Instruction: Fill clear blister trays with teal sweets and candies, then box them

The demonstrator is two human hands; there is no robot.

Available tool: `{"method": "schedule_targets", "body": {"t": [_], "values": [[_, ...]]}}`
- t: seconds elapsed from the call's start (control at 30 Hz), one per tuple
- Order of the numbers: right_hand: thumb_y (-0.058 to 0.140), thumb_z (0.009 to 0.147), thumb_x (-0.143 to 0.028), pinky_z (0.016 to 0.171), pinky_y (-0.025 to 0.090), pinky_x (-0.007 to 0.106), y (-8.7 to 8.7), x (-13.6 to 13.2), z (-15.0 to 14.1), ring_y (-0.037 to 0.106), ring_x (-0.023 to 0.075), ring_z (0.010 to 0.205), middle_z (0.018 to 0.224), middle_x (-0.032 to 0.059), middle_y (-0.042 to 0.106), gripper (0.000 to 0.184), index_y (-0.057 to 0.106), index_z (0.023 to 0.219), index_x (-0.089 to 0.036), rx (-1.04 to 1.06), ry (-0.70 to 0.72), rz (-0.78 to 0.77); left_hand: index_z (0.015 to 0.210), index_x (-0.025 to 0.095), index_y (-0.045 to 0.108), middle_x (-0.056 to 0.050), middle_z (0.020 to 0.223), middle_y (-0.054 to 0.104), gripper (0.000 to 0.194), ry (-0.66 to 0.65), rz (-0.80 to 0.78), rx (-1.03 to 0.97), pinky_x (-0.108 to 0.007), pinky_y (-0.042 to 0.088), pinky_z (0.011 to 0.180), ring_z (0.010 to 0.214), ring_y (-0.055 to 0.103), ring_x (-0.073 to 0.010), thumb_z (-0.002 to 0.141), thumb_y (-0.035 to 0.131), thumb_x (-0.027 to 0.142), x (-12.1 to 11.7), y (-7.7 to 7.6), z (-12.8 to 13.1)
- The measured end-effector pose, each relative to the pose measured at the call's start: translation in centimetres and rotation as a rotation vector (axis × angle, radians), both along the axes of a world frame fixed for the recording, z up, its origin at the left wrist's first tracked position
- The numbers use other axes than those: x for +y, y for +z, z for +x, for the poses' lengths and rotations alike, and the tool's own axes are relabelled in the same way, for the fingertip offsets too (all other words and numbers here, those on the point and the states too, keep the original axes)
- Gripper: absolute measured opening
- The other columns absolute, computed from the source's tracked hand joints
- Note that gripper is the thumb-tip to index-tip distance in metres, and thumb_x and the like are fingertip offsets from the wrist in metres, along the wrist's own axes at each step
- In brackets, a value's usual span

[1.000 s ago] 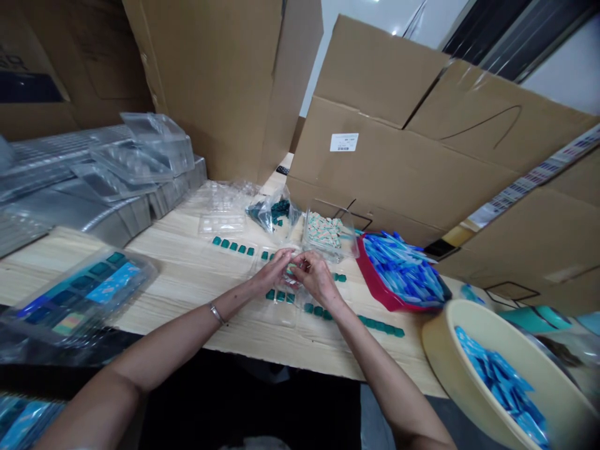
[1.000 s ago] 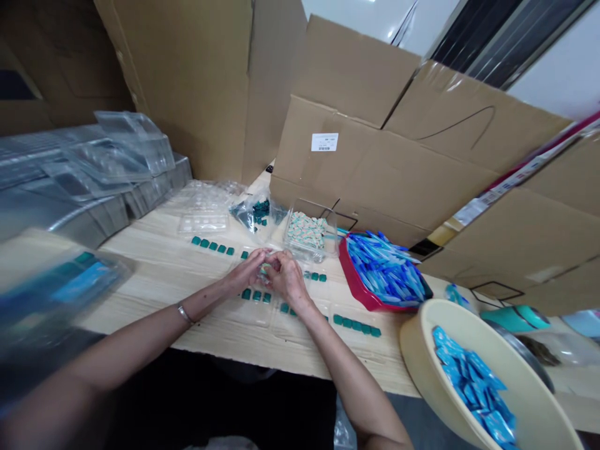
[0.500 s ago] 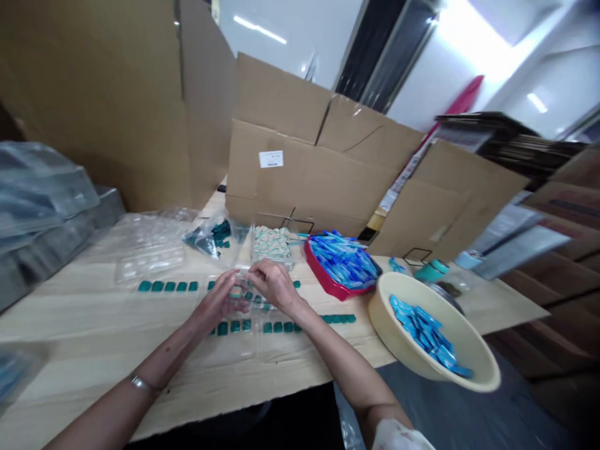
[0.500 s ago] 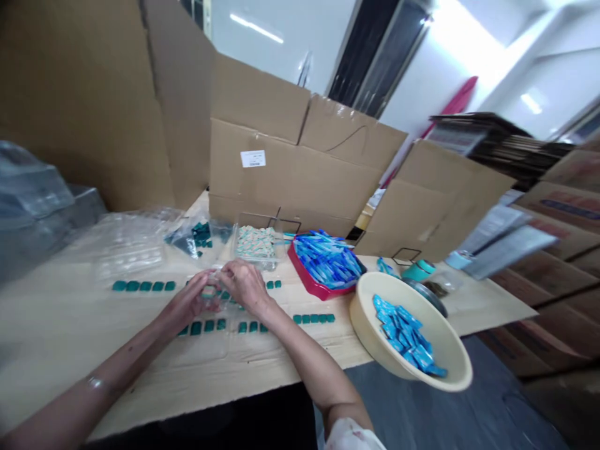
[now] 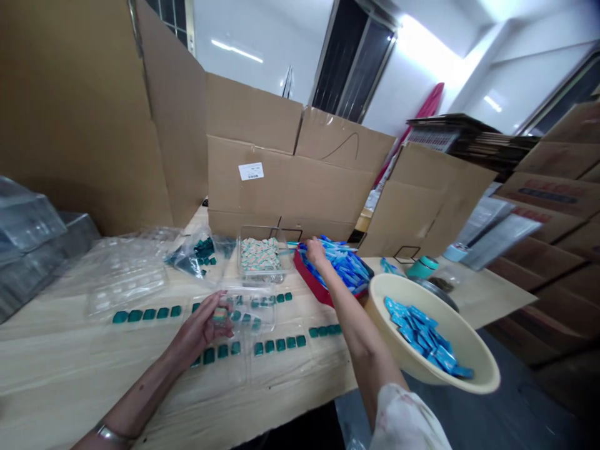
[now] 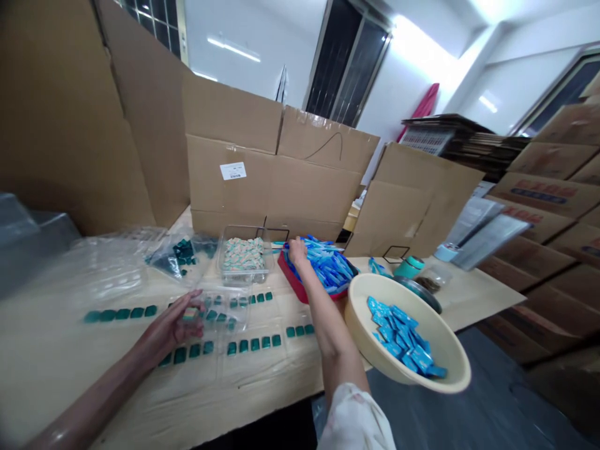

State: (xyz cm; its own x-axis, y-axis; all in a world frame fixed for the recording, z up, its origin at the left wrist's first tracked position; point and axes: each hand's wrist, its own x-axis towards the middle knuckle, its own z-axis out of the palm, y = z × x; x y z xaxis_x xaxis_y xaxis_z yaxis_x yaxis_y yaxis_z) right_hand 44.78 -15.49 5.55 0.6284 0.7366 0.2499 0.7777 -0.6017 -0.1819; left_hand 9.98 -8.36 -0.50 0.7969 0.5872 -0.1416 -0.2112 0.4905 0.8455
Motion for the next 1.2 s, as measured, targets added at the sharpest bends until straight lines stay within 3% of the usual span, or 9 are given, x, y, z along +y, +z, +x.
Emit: {"method": "schedule_targets", "body": {"t": [0.17, 0.3, 0.4, 0.5, 0.67, 0.83, 1.0, 1.13, 1.2], "values": [[0.047, 0.078, -0.003, 0.080, 0.038, 0.025, -1.2, 0.1, 1.6, 0.054, 0.0186, 0.091, 0.105, 0.0167, 0.059, 0.020, 0.064, 0.088, -0.008, 0.039, 0.054, 0.010, 0.115, 0.022, 0.051, -0.002, 0.089, 0.059, 0.037, -0.022, -0.015, -0.031, -0.036, 0.055, 0.056, 0.059, 0.063, -0.0149, 0.080, 0.059, 0.032, -0.1, -0.2, -0.1], [0.040, 0.084, -0.010, 0.085, 0.039, 0.031, -0.4, -0.8, 1.1, 0.054, 0.0212, 0.094, 0.099, 0.0177, 0.060, 0.021, 0.058, 0.096, -0.008, 0.061, 0.059, 0.146, 0.114, 0.021, 0.052, -0.003, 0.087, 0.060, 0.035, -0.022, -0.054, -0.090, -0.034, 0.055, 0.054, 0.057, 0.063, -0.0148, 0.082, 0.057, 0.033, -0.1, -0.2, 0.0], [0.042, 0.088, -0.028, 0.075, 0.046, 0.033, 0.9, -2.9, -1.5, 0.059, 0.0190, 0.079, 0.093, 0.0113, 0.061, 0.026, 0.049, 0.108, -0.013, 0.232, 0.096, 0.505, 0.115, 0.020, 0.050, -0.004, 0.087, 0.061, 0.035, -0.045, -0.068, -0.113, -0.034, 0.055, 0.054, 0.058, 0.063, -0.0151, 0.083, 0.056, 0.034, -0.1, -0.2, 0.0], [0.058, 0.079, -0.037, 0.073, 0.049, 0.031, 1.6, -5.3, -6.8, 0.061, 0.0159, 0.072, 0.089, 0.0047, 0.063, 0.025, 0.052, 0.097, -0.020, 0.613, 0.345, 0.806, 0.114, 0.020, 0.049, -0.005, 0.088, 0.060, 0.035, -0.072, -0.066, -0.107, -0.034, 0.055, 0.053, 0.058, 0.063, -0.0149, 0.084, 0.055, 0.035, -0.3, 0.0, -0.1], [0.062, 0.078, -0.038, 0.072, 0.050, 0.031, 0.2, -5.9, -15.1, 0.062, 0.0166, 0.076, 0.093, 0.0055, 0.065, 0.020, 0.057, 0.087, -0.021, 0.702, 0.488, 0.721, 0.114, 0.021, 0.049, -0.003, 0.087, 0.059, 0.032, -0.101, -0.062, -0.099, -0.035, 0.055, 0.052, 0.056, 0.061, -0.0143, 0.084, 0.053, 0.034, -0.4, 0.2, -0.2], [0.056, 0.084, -0.033, 0.098, 0.038, 0.040, -1.0, -5.4, -17.7, 0.051, 0.0216, 0.114, 0.119, 0.0086, 0.059, 0.019, 0.064, 0.097, -0.022, 0.367, 0.596, 0.563, 0.116, 0.021, 0.051, -0.003, 0.087, 0.059, 0.034, -0.121, -0.072, -0.059, -0.035, 0.055, 0.051, 0.054, 0.061, -0.0140, 0.084, 0.054, 0.032, -0.2, 0.1, -0.5], [0.050, 0.088, -0.029, 0.096, 0.039, 0.037, 0.8, -11.1, -13.7, 0.052, 0.0212, 0.111, 0.116, 0.0100, 0.059, 0.021, 0.065, 0.101, -0.022, 0.062, 0.328, 0.501, 0.117, 0.024, 0.054, -0.001, 0.090, 0.062, 0.038, -0.042, -0.034, 0.015, -0.036, 0.057, 0.052, 0.054, 0.062, -0.0145, 0.079, 0.058, 0.023, 0.0, 0.4, -0.8], [0.054, 0.085, -0.019, 0.082, 0.044, 0.034, 2.8, -19.2, -6.2, 0.061, 0.0227, 0.092, 0.090, 0.0124, 0.066, 0.014, 0.067, 0.083, -0.016, 0.001, -0.223, 0.139, 0.115, 0.025, 0.057, 0.000, 0.088, 0.065, 0.043, -0.044, 0.014, 0.039, -0.039, 0.058, 0.052, 0.055, 0.063, -0.0173, 0.073, 0.064, 0.024, 0.2, 0.5, -0.6], [0.057, 0.084, -0.017, 0.077, 0.045, 0.033, 3.4, -22.5, -3.0, 0.061, 0.0223, 0.089, 0.087, 0.0139, 0.065, 0.011, 0.066, 0.082, -0.011, 0.047, -0.380, 0.019, 0.113, 0.026, 0.059, 0.001, 0.086, 0.066, 0.043, -0.049, 0.024, 0.064, -0.039, 0.058, 0.053, 0.055, 0.063, -0.0180, 0.071, 0.066, 0.025, 0.1, 0.6, -0.5]]}}
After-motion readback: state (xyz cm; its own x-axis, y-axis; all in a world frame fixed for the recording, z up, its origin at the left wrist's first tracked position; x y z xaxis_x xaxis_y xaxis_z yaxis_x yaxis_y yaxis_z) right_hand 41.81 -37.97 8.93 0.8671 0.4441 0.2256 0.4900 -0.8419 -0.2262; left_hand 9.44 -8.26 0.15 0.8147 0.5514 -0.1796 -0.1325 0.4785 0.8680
